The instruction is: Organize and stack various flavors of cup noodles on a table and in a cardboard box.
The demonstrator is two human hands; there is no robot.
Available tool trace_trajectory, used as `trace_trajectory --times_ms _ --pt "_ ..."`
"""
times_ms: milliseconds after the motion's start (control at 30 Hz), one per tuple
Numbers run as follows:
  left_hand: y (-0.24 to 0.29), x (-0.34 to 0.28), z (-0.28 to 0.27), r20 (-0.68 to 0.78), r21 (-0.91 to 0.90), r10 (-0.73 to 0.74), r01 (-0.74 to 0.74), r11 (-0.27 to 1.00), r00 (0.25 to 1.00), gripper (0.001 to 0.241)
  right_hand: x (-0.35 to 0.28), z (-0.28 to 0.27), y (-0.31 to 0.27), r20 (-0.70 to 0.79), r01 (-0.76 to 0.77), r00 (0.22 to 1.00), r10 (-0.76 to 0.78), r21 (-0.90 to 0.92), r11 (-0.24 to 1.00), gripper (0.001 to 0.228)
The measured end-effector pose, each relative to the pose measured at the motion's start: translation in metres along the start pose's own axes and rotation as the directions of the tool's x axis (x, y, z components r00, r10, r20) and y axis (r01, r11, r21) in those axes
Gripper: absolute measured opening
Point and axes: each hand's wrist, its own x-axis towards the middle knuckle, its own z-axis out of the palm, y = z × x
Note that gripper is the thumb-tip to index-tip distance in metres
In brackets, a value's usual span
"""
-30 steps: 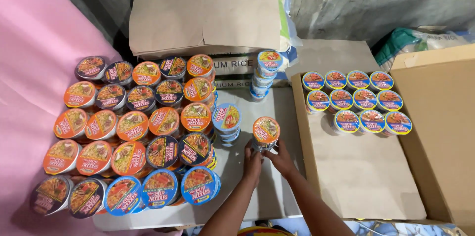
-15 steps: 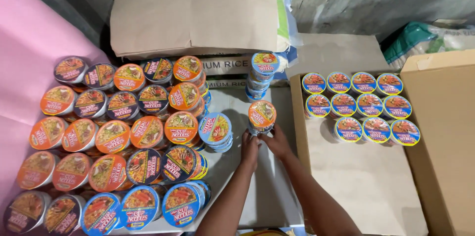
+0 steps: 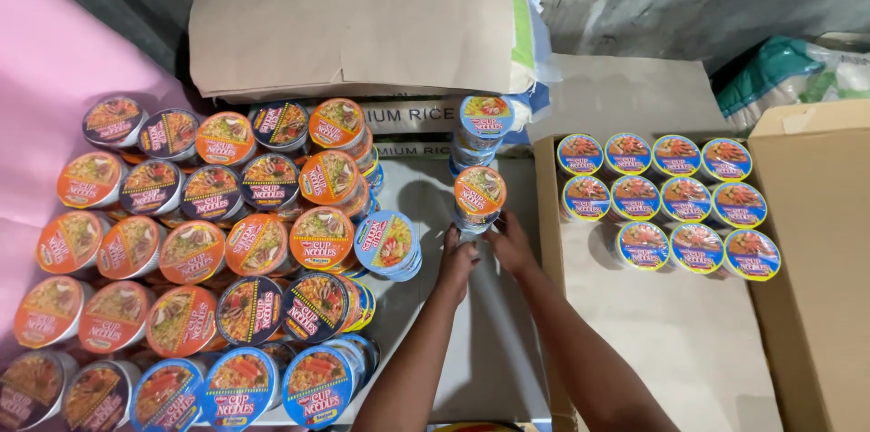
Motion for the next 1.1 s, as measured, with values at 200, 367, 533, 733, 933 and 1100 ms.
trace_trajectory --times_ms 200,367,533,733,933,1100 --pt "-0.042 -0.017 -0.038 0.049 0.007 -0.096 0.096 0.995 0.994 0.066 -0.022 0.004 0.007 -0.249 -0.153 0.965 0.081 -0.285 0.946 0.072" --pt "-0.064 -0.054 -0.082 -0.067 -0.091 -0.138 0.132 0.987 0.988 0.063 -0.053 0.031 0.023 -0.177 -0.351 0.932 0.316 -0.228 0.908 0.060" --pt "-0.044 -0.080 -0.102 -0.224 -0.251 -0.093 0.035 0.967 0.970 0.063 -0.088 0.095 -0.032 0.114 -0.236 0.956 0.270 -0.248 0.940 0.080" --pt "-0.010 -0.105 -0.099 -0.248 -0.217 -0.011 -0.044 0.975 0.969 0.088 -0.088 0.147 -0.064 0.315 0.076 0.949 0.028 -0.315 0.946 0.104" --pt "0.005 -0.117 -0.099 -0.234 -0.105 -0.020 -0.004 0.994 0.972 0.093 -0.087 0.147 -0.044 0.356 0.254 0.921 -0.160 -0.234 0.939 0.090" --pt "0.011 -0.133 -0.089 -0.181 0.010 -0.001 0.003 1.000 0.984 0.090 -0.108 0.135 -0.065 0.270 0.170 0.959 -0.080 -0.330 0.929 0.078"
